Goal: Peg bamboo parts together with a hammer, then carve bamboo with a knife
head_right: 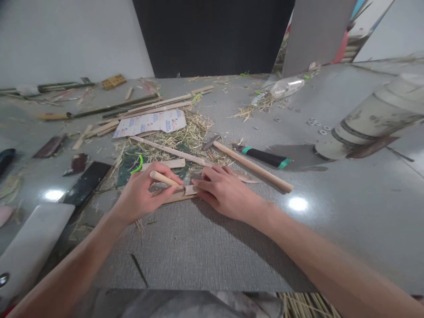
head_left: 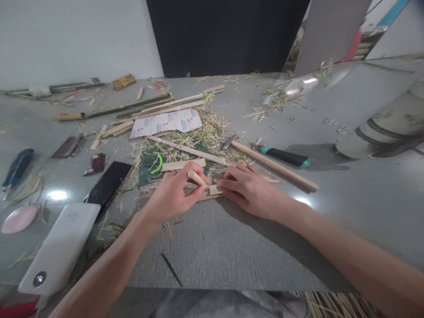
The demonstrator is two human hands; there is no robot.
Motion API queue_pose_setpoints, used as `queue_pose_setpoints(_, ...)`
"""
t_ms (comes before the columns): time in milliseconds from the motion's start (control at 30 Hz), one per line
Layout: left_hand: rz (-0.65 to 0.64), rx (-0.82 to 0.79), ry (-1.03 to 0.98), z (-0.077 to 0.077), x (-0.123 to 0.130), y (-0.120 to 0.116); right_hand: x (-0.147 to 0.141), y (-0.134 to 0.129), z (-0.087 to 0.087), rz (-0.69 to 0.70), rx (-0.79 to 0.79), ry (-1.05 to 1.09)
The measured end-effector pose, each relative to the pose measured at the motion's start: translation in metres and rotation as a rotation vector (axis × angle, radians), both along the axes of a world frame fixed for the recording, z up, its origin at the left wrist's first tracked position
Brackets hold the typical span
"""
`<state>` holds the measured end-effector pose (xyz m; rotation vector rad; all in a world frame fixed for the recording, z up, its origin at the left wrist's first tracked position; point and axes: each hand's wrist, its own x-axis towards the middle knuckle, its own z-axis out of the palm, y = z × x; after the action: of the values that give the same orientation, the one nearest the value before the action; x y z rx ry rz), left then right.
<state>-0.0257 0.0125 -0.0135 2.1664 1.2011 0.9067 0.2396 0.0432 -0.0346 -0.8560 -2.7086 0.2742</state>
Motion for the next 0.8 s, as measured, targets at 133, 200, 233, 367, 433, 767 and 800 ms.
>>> queue_pose_setpoints(133,-0.044,0.024,0.001,0.002,0.003,0.001,0.0,0.0,-0.001,-0.001,0.009,0.0)
queue_pose_setpoints(200,-0.067,0.013,-0.016,0.002,0.005,0.001,0.0,-0.001,0.0,-0.004,0.007,-0.001)
queue_pose_setpoints(233,-0.072,0.008,-0.028,0.001,0.005,0.001,0.0,-0.001,0.0,-0.005,0.006,-0.001)
queue_pose_setpoints(367,-0.076,-0.005,-0.066,-0.004,0.003,0.001,0.0,-0.001,0.002,-0.006,0.009,-0.005)
queue_pose_setpoints(433,-0.079,-0.016,-0.068,-0.006,0.001,0.002,0.0,-0.001,0.002,-0.006,0.008,-0.004)
queue_pose_setpoints(767,-0.105,-0.047,-0.074,-0.005,-0.001,0.006,0.002,-0.002,0.009,-0.038,-0.017,0.0)
queue_pose_setpoints(800,-0.107,-0.046,-0.056,-0.005,-0.002,0.007,0.006,0.0,0.013,-0.076,-0.009,0.004)
